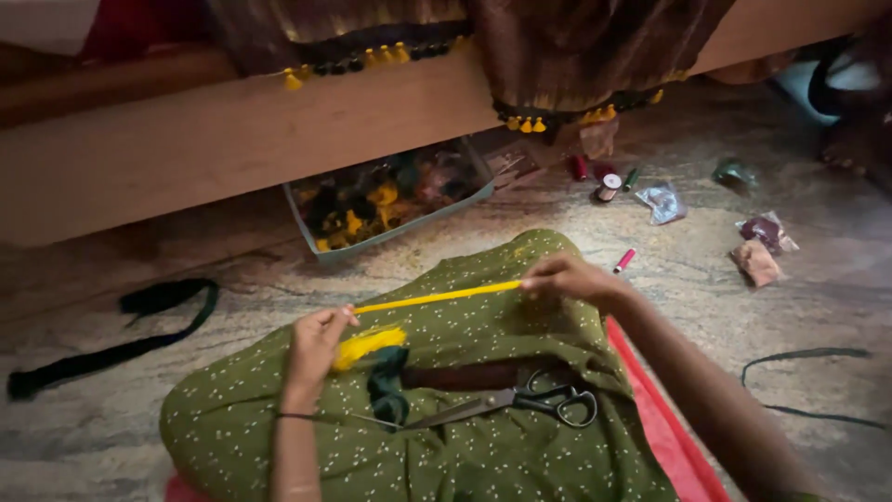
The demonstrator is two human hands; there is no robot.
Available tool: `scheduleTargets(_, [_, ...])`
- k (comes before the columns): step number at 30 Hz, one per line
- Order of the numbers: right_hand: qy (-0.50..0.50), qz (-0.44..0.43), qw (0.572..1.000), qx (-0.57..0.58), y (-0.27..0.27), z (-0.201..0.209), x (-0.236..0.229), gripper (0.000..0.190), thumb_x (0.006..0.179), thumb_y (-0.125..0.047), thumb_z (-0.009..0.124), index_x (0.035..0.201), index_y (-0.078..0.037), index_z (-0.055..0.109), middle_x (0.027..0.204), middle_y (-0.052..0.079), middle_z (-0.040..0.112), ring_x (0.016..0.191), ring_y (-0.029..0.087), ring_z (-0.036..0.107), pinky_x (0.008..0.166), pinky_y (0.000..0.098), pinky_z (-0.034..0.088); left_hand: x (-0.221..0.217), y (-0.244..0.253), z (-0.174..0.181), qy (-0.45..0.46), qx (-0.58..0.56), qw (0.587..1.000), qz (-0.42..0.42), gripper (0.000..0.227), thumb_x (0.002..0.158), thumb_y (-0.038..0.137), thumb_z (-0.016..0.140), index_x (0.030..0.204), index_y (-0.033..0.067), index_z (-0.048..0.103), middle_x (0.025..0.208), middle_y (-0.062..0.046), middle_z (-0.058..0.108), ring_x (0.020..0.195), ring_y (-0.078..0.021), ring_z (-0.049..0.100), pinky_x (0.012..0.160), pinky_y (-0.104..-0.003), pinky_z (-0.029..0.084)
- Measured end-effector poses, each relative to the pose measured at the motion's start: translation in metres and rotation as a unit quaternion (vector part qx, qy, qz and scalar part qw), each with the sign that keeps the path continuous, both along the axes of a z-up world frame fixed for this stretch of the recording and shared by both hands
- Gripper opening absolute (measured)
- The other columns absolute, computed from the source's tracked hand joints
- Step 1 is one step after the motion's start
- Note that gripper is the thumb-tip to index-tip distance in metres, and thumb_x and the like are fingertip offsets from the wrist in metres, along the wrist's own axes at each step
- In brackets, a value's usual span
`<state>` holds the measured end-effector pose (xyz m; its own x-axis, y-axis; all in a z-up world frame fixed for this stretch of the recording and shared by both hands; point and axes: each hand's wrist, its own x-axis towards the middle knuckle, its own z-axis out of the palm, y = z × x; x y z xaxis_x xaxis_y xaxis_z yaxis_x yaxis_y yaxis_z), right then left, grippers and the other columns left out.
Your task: Attaching and sewing decorative yellow tassels to the border of a saree.
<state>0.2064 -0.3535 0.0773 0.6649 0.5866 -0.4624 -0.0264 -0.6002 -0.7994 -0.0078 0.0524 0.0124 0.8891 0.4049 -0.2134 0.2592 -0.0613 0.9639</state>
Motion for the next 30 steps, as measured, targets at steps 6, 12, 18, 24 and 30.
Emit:
scheduleTargets(6, [-0.079, -0.048, 0.995, -0.039, -0.054, -0.014, 0.037, 0.032, 0.087, -0.031, 0.075, 0.106, -0.006, 0.082, 0.094, 0.01, 0.082, 0.085, 0.02, 0.074, 0.085, 0.0386, 0.057, 0.015, -0.043, 0.009, -0.055, 0.121, 0.986, -0.098, 0.036, 0.097, 0.033, 0.065, 0.084, 0.0023, 0.079, 0.073, 0.0, 0.077, 0.066, -0.0036, 0.064, 0.059, -0.024, 0.049])
scheduleTargets(12, [-0.164, -0.014, 0.978, -0.127, -0.102, -0.047, 0.068, 0.028, 0.084, -0.028, 0.078, 0.105, -0.01, 0.085, 0.094, 0.009, 0.084, 0.086, 0.019, 0.074, 0.082, 0.0359, 0.058, 0.022, -0.046, -0.014, -0.013, 0.115, 0.99, -0.085, 0.036, 0.096, 0.033, 0.065, 0.084, 0.0014, 0.078, 0.071, -0.004, 0.077, 0.065, -0.0063, 0.066, 0.059, -0.027, 0.05])
scheduleTargets(18, [-0.177, -0.075, 0.968, -0.161, -0.123, -0.046, 0.073, 0.025, 0.087, -0.023, 0.077, 0.106, -0.008, 0.083, 0.09, 0.011, 0.083, 0.081, 0.018, 0.075, 0.077, 0.0333, 0.058, 0.022, -0.032, -0.042, -0.058, 0.105, 0.988, -0.1, 0.035, 0.097, 0.032, 0.064, 0.082, 0.0021, 0.076, 0.071, -0.003, 0.076, 0.065, -0.0044, 0.065, 0.06, -0.026, 0.05])
scheduleTargets(24, [-0.189, -0.235, 0.951, -0.072, -0.168, -0.085, 0.096, 0.023, 0.092, -0.02, 0.076, 0.107, -0.004, 0.08, 0.096, 0.011, 0.079, 0.085, 0.02, 0.072, 0.075, 0.0336, 0.053, 0.021, -0.034, -0.026, 0.044, 0.162, 0.984, -0.057, 0.037, 0.096, 0.036, 0.066, 0.08, 0.0048, 0.078, 0.058, -0.009, 0.061, 0.056, -0.0101, 0.049, 0.054, -0.032, 0.039])
scheduleTargets(30, [0.087, -0.47, 0.819, 0.316, -0.169, -0.055, 0.081, 0.01, 0.099, -0.013, 0.052, 0.103, -0.007, 0.059, 0.109, 0.01, 0.079, 0.1, 0.018, 0.076, 0.077, 0.0268, 0.058, 0.022, -0.031, -0.038, 0.036, 0.153, 0.986, -0.061, 0.039, 0.096, 0.038, 0.066, 0.08, 0.0045, 0.079, 0.057, -0.004, 0.058, 0.056, -0.0076, 0.048, 0.053, -0.031, 0.039])
